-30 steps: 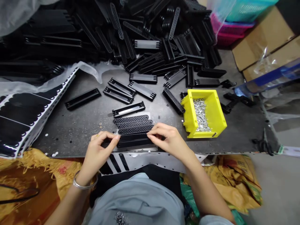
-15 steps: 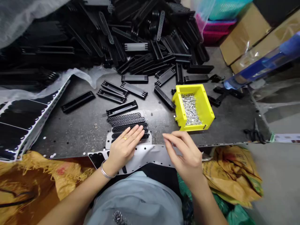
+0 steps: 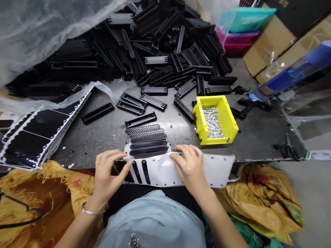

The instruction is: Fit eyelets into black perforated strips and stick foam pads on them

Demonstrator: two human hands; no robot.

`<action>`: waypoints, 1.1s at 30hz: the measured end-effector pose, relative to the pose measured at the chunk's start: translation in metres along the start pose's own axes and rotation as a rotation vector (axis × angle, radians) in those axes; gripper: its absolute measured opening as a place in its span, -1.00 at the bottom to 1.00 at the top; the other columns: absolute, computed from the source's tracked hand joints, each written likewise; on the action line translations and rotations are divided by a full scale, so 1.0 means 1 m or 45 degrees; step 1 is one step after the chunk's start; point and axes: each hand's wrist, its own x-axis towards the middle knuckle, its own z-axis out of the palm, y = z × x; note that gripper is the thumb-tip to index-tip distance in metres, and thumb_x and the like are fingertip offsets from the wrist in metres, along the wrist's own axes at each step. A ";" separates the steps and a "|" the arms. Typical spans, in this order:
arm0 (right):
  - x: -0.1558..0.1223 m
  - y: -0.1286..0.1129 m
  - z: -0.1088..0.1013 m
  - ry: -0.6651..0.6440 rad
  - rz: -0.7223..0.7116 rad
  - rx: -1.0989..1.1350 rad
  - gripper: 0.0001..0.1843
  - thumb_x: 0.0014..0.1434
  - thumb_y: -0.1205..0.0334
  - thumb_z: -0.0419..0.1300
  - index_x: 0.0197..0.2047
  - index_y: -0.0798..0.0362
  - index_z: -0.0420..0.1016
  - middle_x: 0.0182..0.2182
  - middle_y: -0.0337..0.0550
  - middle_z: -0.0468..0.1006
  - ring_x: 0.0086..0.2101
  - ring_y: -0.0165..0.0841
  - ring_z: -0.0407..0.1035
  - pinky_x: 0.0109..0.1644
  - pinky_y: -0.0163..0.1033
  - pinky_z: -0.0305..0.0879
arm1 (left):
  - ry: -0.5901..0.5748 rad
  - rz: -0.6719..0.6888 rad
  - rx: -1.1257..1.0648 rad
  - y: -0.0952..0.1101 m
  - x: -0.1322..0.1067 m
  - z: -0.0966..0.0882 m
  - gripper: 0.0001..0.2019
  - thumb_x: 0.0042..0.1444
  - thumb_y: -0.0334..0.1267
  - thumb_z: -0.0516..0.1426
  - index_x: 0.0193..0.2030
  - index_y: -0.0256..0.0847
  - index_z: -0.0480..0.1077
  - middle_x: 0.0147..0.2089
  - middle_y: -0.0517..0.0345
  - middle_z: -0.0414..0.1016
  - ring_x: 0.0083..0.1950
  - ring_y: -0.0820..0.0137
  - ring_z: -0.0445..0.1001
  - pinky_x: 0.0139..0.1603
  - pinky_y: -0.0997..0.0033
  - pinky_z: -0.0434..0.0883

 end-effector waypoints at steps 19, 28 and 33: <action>0.038 -0.025 -0.004 -0.380 0.389 1.597 -0.81 0.42 0.21 0.21 0.08 -0.18 0.49 -0.10 -0.21 0.41 -0.40 -0.46 0.49 -0.36 -0.25 0.54 | 0.234 0.228 0.111 -0.014 -0.030 0.048 -0.96 0.35 -0.24 0.25 -0.10 -0.05 0.48 -0.27 0.28 0.69 -0.22 0.39 0.60 -0.04 0.30 0.25; 0.107 -0.024 0.054 -0.273 -0.389 0.438 -0.73 0.42 0.34 0.19 0.14 0.06 0.56 -0.11 -0.02 0.60 -0.15 -0.25 0.43 -0.04 -0.08 0.47 | -0.070 -0.420 -0.106 -0.020 0.035 0.007 -0.92 0.36 -0.25 0.20 -0.14 -0.04 0.55 -0.19 0.25 0.68 -0.07 0.27 0.55 0.14 0.15 0.23; 0.110 -0.014 0.053 -0.330 -0.372 0.493 -0.83 0.42 0.32 0.20 0.00 0.05 0.60 -0.11 -0.02 0.56 -0.15 -0.27 0.38 -0.05 -0.09 0.46 | -0.167 -0.542 -0.270 -0.026 0.044 0.015 -0.84 0.37 -0.18 0.17 -0.20 0.00 0.59 -0.23 0.27 0.69 -0.11 0.27 0.54 0.18 0.08 0.22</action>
